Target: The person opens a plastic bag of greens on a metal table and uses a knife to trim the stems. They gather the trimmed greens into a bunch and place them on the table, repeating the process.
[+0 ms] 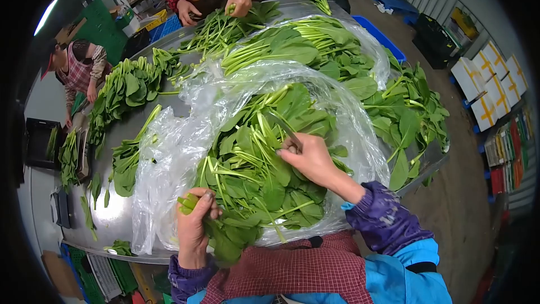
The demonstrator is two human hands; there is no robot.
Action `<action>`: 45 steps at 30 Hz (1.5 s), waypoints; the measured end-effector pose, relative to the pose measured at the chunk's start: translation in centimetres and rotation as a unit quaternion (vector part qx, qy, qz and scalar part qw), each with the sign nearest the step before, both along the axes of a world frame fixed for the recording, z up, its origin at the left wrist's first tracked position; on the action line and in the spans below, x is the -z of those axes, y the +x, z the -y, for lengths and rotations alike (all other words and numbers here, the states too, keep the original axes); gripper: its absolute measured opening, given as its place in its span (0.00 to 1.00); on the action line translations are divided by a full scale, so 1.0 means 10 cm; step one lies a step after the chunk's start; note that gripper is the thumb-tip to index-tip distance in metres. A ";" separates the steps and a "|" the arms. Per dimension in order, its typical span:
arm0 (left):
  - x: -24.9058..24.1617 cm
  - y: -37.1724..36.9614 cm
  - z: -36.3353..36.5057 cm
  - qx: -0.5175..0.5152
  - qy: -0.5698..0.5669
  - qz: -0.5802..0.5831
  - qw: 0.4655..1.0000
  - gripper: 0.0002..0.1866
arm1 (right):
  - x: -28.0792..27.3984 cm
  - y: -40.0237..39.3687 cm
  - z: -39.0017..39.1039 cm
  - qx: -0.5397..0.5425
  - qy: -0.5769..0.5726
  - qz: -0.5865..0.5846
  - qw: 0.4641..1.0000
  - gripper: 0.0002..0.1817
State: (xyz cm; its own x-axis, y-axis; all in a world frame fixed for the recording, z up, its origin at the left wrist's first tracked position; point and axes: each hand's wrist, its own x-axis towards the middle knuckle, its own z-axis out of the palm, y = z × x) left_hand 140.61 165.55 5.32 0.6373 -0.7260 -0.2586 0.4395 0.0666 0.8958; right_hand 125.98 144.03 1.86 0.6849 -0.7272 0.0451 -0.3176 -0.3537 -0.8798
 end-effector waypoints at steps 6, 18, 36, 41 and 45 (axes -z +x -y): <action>0.07 -0.15 0.44 0.072 -0.015 0.032 0.997 0.15 | -0.32 -0.21 -0.44 -0.111 0.078 0.028 0.990 0.09; 0.10 -0.28 0.35 0.103 0.043 0.218 0.970 0.08 | -0.29 -0.23 -0.53 -0.143 -0.165 0.014 0.976 0.11; 0.07 -0.22 0.14 0.155 0.072 0.387 0.906 0.10 | -0.41 -0.20 -0.48 -0.238 -0.058 0.025 0.969 0.11; 0.05 -0.05 -0.01 0.198 0.091 0.270 0.938 0.07 | -0.56 -0.33 0.15 -0.076 -0.383 -0.065 0.918 0.06; 0.05 0.08 -0.04 0.084 -0.025 0.027 0.996 0.07 | -0.59 -0.26 0.42 0.099 -0.456 -0.108 0.878 0.06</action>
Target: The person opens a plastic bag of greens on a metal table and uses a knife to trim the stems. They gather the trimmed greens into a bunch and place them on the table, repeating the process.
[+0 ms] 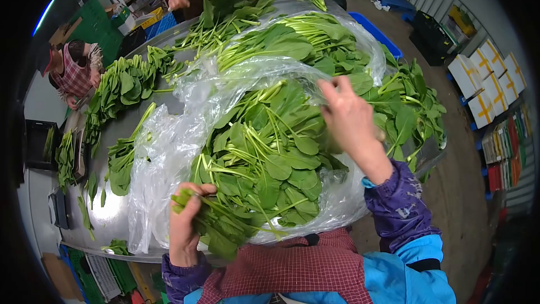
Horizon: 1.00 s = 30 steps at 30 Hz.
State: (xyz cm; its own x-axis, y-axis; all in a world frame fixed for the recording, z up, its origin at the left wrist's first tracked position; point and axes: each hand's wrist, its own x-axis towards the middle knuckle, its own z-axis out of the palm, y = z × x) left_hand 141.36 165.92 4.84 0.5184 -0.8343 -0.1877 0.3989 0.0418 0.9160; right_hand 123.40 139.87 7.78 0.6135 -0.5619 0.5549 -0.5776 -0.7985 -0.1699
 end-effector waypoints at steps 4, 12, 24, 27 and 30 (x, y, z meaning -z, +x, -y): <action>-0.02 -0.06 0.11 -0.050 -0.063 -0.145 0.986 0.08 | 0.47 0.30 -0.16 -0.038 0.141 -0.131 0.981 0.12; 0.14 -0.09 0.34 -0.067 0.028 -0.030 0.997 0.12 | 0.47 0.27 -0.35 -0.110 0.372 0.067 0.919 0.11; 0.01 -0.33 0.52 -0.065 0.005 0.076 0.995 0.06 | 0.16 0.03 -0.84 -0.284 0.419 0.048 0.861 0.08; -0.01 -0.34 0.47 -0.031 0.040 0.124 0.991 0.05 | 0.15 0.05 -0.82 -0.234 0.202 0.018 0.951 0.05; -0.02 -0.37 0.40 -0.007 0.033 0.140 0.990 0.05 | 0.22 0.08 -0.83 -0.199 0.170 -0.050 0.964 0.08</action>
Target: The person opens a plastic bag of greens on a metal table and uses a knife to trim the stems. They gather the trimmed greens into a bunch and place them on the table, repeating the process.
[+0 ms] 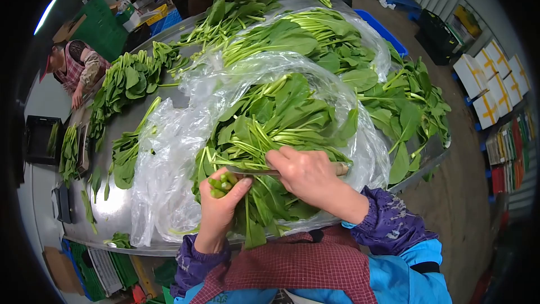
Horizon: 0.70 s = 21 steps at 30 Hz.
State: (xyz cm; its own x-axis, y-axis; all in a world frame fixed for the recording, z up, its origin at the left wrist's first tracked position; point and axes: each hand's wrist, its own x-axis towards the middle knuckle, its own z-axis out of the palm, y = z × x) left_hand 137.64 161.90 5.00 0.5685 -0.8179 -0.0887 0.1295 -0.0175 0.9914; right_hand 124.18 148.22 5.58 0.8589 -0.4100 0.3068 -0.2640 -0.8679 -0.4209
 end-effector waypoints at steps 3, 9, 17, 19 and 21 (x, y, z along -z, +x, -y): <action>-0.02 0.06 -0.18 -0.032 -0.007 -0.027 0.999 0.06 | 0.17 0.00 0.14 0.033 -0.021 -0.022 0.999 0.06; 0.09 0.48 -0.54 -0.152 -0.054 -0.137 0.977 0.09 | 0.41 0.11 0.42 0.063 0.102 0.034 0.992 0.07; 0.11 0.58 -0.63 -0.166 -0.039 -0.155 0.973 0.08 | 0.74 0.40 0.47 0.080 0.200 -0.040 0.976 0.12; 0.13 0.53 -0.60 -0.161 -0.043 -0.181 0.969 0.08 | 0.48 0.32 0.38 0.033 0.326 0.045 0.944 0.10; 0.17 0.49 -0.49 -0.160 -0.039 -0.215 0.963 0.09 | 0.20 0.26 0.29 0.025 0.338 0.039 0.940 0.08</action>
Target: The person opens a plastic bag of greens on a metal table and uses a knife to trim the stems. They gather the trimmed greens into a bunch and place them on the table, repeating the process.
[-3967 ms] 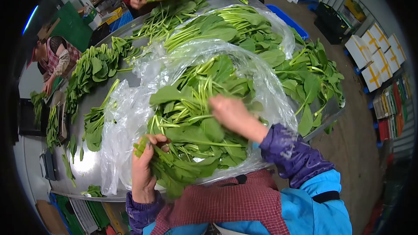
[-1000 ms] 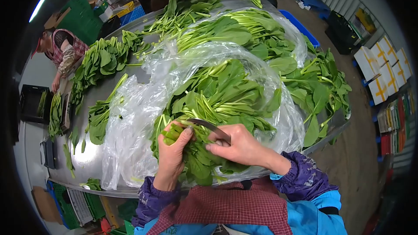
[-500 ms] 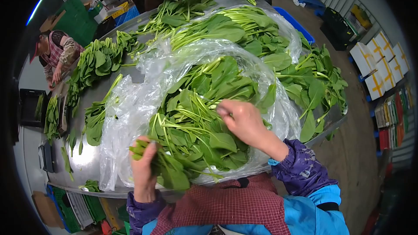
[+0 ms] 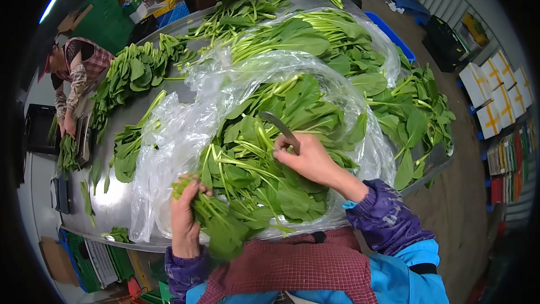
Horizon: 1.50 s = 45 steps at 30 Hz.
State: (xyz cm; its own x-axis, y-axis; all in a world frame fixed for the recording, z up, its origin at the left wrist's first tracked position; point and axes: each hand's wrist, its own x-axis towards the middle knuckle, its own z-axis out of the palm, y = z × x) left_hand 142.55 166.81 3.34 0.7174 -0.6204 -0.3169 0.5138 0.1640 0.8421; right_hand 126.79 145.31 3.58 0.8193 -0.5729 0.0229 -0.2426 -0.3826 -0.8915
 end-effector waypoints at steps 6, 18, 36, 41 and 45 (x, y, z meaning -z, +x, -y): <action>0.11 -0.14 0.38 0.045 -0.028 -0.038 0.998 0.12 | -0.14 -0.22 -0.22 -0.096 0.150 0.038 0.983 0.09; -0.19 -0.28 0.34 0.180 -0.134 0.004 0.974 0.09 | -0.25 -0.27 -0.27 -0.204 0.580 0.137 0.777 0.10; -0.13 -0.43 0.32 0.143 -0.015 0.240 0.960 0.10 | -0.05 -0.04 -0.22 -0.053 -0.314 0.018 0.948 0.09; -0.09 -0.46 0.35 0.141 0.014 0.269 0.953 0.11 | -0.40 -0.04 -0.43 -0.090 0.006 0.065 0.994 0.08; -0.10 -0.45 0.34 0.153 0.020 0.318 0.935 0.10 | -0.41 -0.04 -0.45 -0.078 -0.027 0.065 0.994 0.07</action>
